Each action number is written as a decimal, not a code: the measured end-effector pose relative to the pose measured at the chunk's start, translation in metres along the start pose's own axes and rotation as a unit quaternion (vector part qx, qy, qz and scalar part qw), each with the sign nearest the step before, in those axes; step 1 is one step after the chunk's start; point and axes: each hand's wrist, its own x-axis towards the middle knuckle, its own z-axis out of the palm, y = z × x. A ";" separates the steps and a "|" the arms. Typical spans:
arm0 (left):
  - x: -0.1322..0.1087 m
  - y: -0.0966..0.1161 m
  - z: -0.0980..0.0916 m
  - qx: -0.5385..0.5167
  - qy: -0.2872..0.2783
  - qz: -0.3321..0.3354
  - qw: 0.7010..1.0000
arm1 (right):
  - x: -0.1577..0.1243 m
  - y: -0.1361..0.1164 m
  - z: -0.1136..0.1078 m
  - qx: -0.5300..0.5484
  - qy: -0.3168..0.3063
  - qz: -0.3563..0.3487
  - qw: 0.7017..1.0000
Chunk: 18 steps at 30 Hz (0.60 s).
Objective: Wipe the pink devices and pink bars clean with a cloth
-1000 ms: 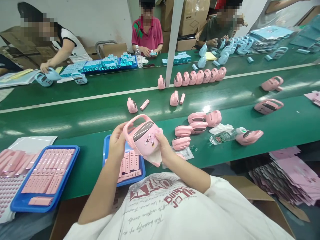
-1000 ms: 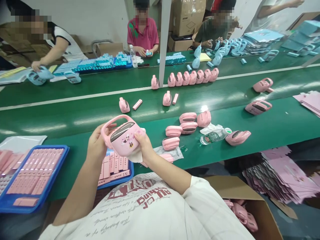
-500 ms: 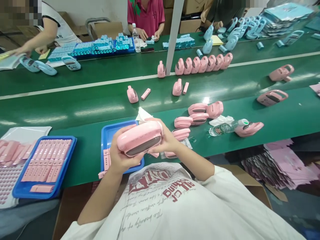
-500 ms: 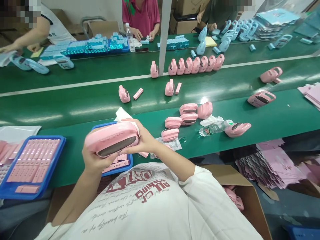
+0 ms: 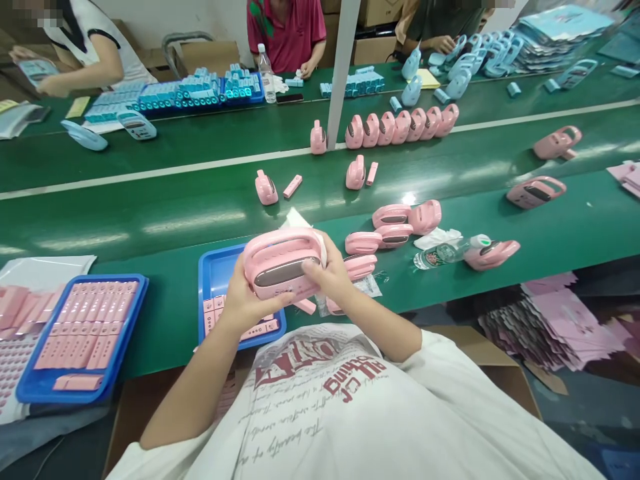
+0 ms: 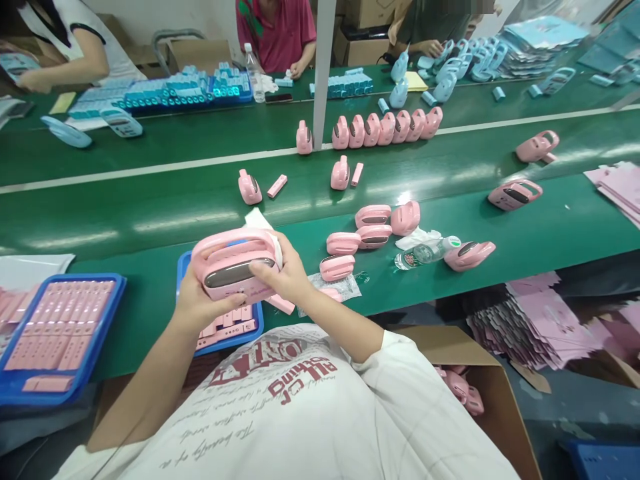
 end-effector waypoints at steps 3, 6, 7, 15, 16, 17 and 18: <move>-0.002 0.003 0.004 0.062 0.003 0.002 0.998 | 0.014 -0.013 -0.005 -0.066 -0.017 -0.074 0.995; 0.003 -0.001 0.010 0.091 0.035 -0.015 0.995 | 0.027 -0.021 -0.004 -0.181 -0.101 -0.168 0.964; 0.007 -0.004 0.012 0.068 0.043 -0.034 0.996 | 0.031 -0.021 -0.002 -0.216 -0.140 -0.203 0.945; 0.032 0.003 0.022 -0.431 0.125 -0.292 0.845 | 0.028 0.010 -0.001 -0.292 -0.044 -0.200 0.934; 0.032 0.007 0.022 -0.459 0.126 -0.324 0.818 | 0.024 0.016 0.001 -0.303 -0.034 -0.203 0.930; 0.032 0.010 0.023 -0.486 0.123 -0.348 0.792 | 0.020 0.022 0.005 -0.326 -0.030 -0.218 0.919; 0.032 0.011 0.024 -0.511 0.118 -0.367 0.768 | 0.017 0.028 0.010 -0.356 -0.031 -0.242 0.902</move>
